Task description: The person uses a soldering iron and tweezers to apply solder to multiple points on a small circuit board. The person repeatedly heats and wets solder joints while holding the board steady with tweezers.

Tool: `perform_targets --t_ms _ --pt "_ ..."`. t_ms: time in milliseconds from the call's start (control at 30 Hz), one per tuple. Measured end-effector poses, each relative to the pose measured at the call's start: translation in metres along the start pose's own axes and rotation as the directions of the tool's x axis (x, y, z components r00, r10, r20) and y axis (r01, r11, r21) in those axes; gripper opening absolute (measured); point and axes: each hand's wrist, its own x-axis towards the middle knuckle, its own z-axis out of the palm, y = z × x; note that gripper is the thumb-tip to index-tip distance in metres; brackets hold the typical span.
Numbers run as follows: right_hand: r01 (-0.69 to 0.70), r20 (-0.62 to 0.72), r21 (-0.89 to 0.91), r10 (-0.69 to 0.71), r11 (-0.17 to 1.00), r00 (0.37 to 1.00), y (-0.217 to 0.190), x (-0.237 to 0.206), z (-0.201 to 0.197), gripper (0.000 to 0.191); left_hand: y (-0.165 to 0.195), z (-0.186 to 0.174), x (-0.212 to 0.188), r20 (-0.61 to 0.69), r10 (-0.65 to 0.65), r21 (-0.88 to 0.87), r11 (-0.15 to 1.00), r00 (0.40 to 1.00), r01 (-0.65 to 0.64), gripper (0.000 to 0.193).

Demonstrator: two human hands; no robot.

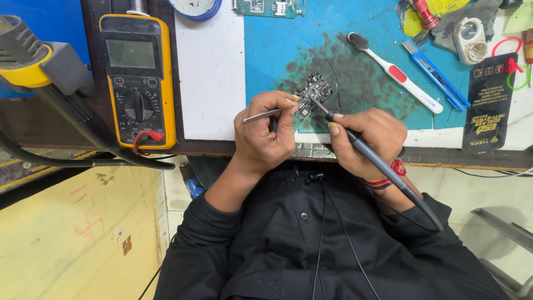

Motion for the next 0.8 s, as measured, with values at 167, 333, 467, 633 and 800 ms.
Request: perform_targets --t_ms 167,333,467,633,800 --pt "-0.008 -0.002 0.01 0.008 1.0 1.0 -0.0006 0.0007 -0.0002 0.011 -0.0007 0.0002 0.0 0.001 -0.001 -0.012 1.0 1.0 0.001 0.019" --pt "-0.028 0.001 0.017 0.028 0.999 1.0 -0.0016 0.0009 -0.0009 0.01 -0.0009 0.0009 -0.0005 -0.004 -0.002 -0.01 1.0 1.0 0.002 0.019" --pt "0.013 0.01 0.015 -0.014 1.0 1.0 -0.0005 0.0028 -0.0005 0.011 -0.0012 0.0003 -0.0004 0.0 0.002 -0.01 1.0 1.0 -0.002 0.018" --pt "-0.028 0.005 0.014 0.027 1.0 1.0 -0.0022 0.002 -0.0014 0.012 -0.0006 0.0007 -0.0002 -0.001 0.001 -0.002 1.0 1.0 -0.001 0.018" --pt "0.012 0.029 0.0 -0.012 1.0 1.0 -0.0019 0.0026 -0.0015 0.013 -0.0006 0.0001 0.0002 0.001 -0.003 -0.004 1.0 1.0 0.003 0.018"
